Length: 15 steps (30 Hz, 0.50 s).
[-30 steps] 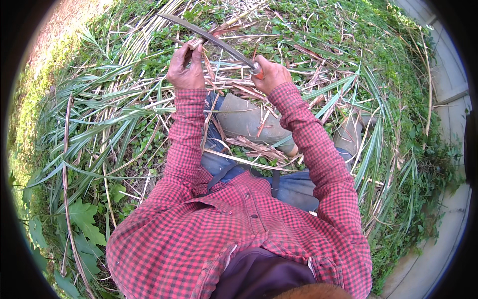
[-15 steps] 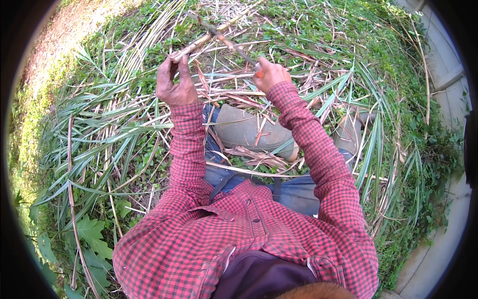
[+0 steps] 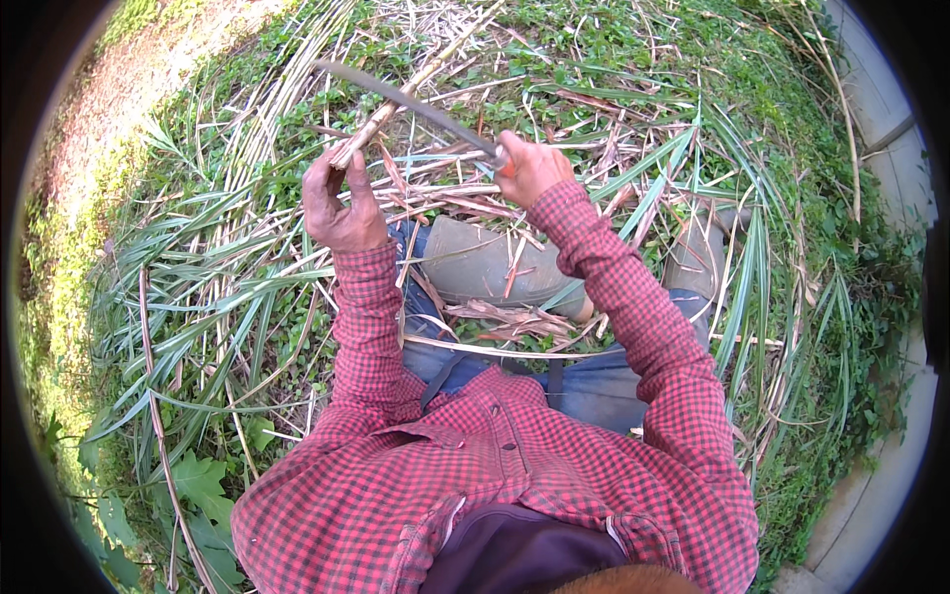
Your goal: The person sits on the ground and uses a machete to chop long, thin sticks into smaller pieces. They hold the sticks with one hand and strike them with the machete in the other, creating a pile of cut debris.
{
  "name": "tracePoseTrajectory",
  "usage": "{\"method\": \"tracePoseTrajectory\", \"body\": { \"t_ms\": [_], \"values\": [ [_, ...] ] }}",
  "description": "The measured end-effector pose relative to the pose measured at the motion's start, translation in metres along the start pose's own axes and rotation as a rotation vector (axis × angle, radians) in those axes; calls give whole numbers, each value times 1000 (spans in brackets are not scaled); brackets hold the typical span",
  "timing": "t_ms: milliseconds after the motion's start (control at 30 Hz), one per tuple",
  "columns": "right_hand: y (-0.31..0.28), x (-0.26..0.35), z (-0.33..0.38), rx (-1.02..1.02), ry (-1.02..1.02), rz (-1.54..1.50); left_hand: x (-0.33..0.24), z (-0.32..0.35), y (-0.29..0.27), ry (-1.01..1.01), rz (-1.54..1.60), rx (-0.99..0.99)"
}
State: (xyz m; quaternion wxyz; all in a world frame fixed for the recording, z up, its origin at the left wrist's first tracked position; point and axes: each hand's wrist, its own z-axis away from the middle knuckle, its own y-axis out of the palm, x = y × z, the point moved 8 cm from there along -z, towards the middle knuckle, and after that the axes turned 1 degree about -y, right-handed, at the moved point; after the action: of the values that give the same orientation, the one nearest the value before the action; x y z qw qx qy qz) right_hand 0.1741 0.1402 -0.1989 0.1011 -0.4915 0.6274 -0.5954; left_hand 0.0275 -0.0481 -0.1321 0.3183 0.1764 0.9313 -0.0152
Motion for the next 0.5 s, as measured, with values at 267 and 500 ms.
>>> {"method": "tracePoseTrajectory", "body": {
  "t_ms": [267,500],
  "values": [
    [51,-17,21,59,412,-1175,-28,71,34,-15,-74,308],
    [81,-39,52,23,478,-1481,-22,126,44,-199,-14,620]
  ]
}}
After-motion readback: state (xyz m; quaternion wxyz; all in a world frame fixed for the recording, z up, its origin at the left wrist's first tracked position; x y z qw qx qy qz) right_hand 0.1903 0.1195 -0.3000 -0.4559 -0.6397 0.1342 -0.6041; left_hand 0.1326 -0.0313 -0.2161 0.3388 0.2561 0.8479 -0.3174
